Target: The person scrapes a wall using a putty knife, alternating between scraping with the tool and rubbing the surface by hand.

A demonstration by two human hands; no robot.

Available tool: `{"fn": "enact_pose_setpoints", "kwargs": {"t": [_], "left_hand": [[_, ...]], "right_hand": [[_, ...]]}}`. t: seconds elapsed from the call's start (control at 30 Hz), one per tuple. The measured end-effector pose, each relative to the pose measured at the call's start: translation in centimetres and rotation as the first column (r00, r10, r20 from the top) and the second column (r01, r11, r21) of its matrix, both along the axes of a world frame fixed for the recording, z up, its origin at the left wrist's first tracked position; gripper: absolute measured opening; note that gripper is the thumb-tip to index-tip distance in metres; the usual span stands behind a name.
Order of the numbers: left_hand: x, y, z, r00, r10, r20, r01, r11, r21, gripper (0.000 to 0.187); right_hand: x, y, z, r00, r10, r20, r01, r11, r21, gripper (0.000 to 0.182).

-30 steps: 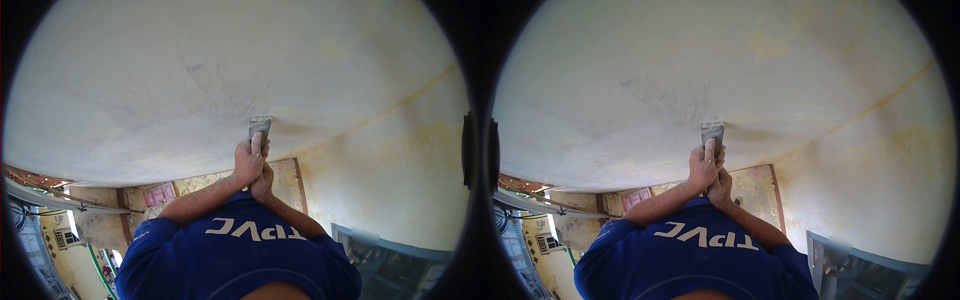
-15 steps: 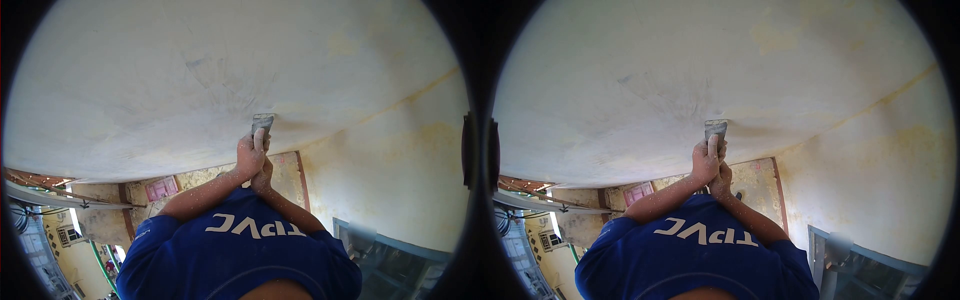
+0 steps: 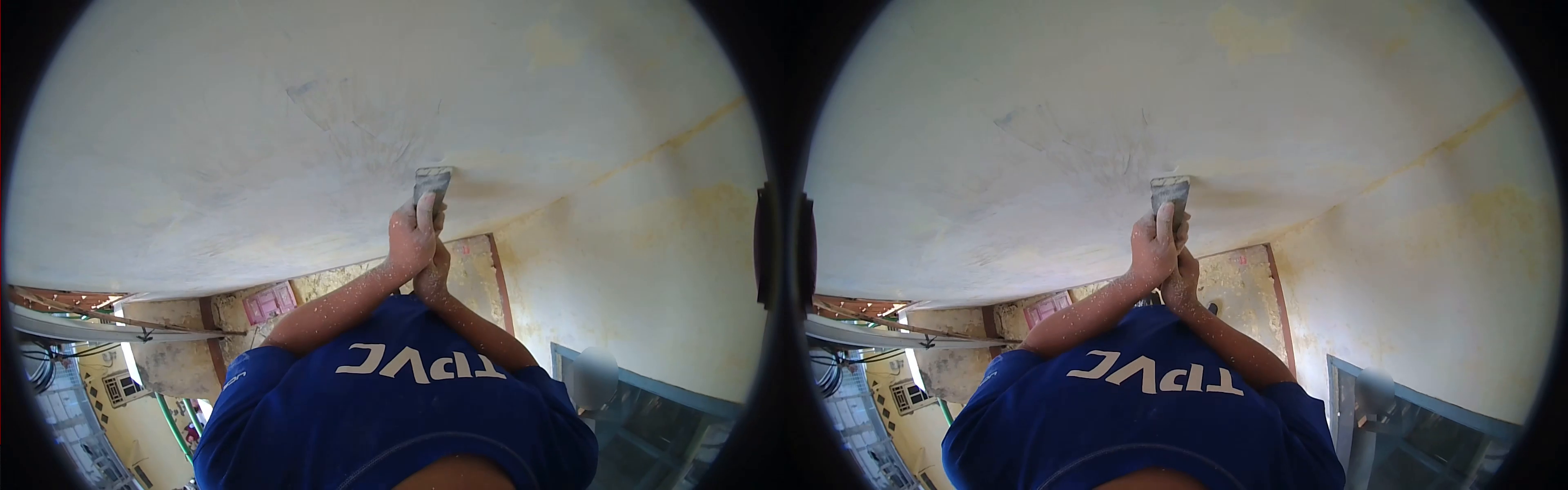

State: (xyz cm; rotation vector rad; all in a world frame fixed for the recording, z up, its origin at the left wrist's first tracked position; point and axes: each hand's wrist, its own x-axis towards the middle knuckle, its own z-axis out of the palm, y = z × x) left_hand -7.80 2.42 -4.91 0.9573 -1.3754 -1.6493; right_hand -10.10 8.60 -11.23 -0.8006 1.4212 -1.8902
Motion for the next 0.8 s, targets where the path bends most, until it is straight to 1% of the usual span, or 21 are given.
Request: {"fn": "enact_pose_setpoints", "kwargs": {"t": [0.03,0.07,0.13,0.17,0.27,0.3,0.33,0.4,0.43,0.47,0.53,0.57,0.6,0.67,0.73,0.77,0.8], "left_hand": [[0.2,0.2,-0.2,1.000,0.006,-0.009,-0.005,0.997,0.071,0.040],[-0.1,-0.3,-0.4,1.000,-0.006,-0.011,0.006,0.999,0.054,0.040],[-0.1,-0.3,0.8,0.998,-0.023,-0.057,0.024,1.000,0.012,0.040],[-0.3,-0.5,1.5,0.996,-0.040,-0.083,0.038,0.999,-0.023,0.041],[0.0,-0.1,-0.2,0.999,-0.032,-0.034,0.034,0.999,0.037,0.041],[0.1,0.1,0.3,0.998,-0.027,-0.061,0.032,0.997,0.076,0.042],[-0.1,-0.1,0.7,0.997,-0.034,-0.063,0.038,0.997,0.061,0.042],[0.0,-0.1,1.8,0.995,-0.065,-0.079,0.069,0.996,0.051,0.041],[0.0,-0.2,1.6,0.995,-0.066,-0.069,0.070,0.996,0.063,0.041],[-0.2,-0.5,1.5,0.994,-0.070,-0.086,0.073,0.997,0.026,0.041],[-0.3,-0.6,0.8,0.990,-0.085,-0.114,0.080,0.996,-0.045,0.042],[-0.1,-0.2,-0.9,0.990,-0.060,-0.130,0.065,0.997,0.033,0.042],[0.0,0.2,-0.5,0.990,-0.037,-0.137,0.054,0.992,0.118,0.042],[-0.1,0.1,0.0,0.995,-0.032,-0.094,0.043,0.993,0.109,0.042],[-0.2,-0.3,2.1,0.992,-0.077,-0.095,0.081,0.996,0.037,0.041],[-0.2,-0.5,1.4,0.984,-0.102,-0.145,0.109,0.993,0.036,0.041],[-0.1,-0.3,0.6,0.983,-0.108,-0.148,0.113,0.993,0.026,0.041]], "right_hand": [[0.0,0.3,0.2,0.998,0.037,0.058,-0.042,0.995,0.092,0.042],[-0.4,-0.1,0.3,0.998,0.027,0.055,-0.031,0.997,0.075,0.042],[-0.4,0.1,1.1,0.999,0.035,0.006,-0.035,0.998,0.050,0.043],[-0.6,0.1,1.0,0.997,0.044,0.055,-0.047,0.997,0.053,0.044],[-0.5,0.5,-0.5,0.994,0.068,0.089,-0.079,0.990,0.118,0.043],[-0.1,0.5,0.0,0.989,0.047,0.142,-0.061,0.993,0.097,0.042],[-0.2,0.2,0.4,0.989,0.043,0.138,-0.055,0.995,0.082,0.042],[-0.5,0.3,1.7,0.995,0.021,0.098,-0.033,0.992,0.120,0.041],[-1.2,0.3,2.2,0.990,0.092,0.111,-0.104,0.988,0.115,0.042],[-0.8,0.9,1.6,0.988,0.089,0.123,-0.104,0.987,0.126,0.042],[-1.0,0.4,0.3,0.995,0.077,0.057,-0.084,0.988,0.127,0.043],[-0.3,0.6,-0.2,0.989,0.051,0.142,-0.070,0.989,0.132,0.043],[-0.2,0.6,0.4,0.987,0.085,0.134,-0.103,0.986,0.133,0.043],[-0.4,0.8,1.2,0.991,0.055,0.124,-0.073,0.987,0.145,0.044],[-0.8,0.5,2.0,0.980,0.084,0.183,-0.104,0.989,0.101,0.047],[-1.0,0.5,1.8,0.976,0.100,0.192,-0.117,0.990,0.077,0.045],[-0.7,0.5,1.4,0.977,0.099,0.188,-0.113,0.991,0.067,0.045]]}}
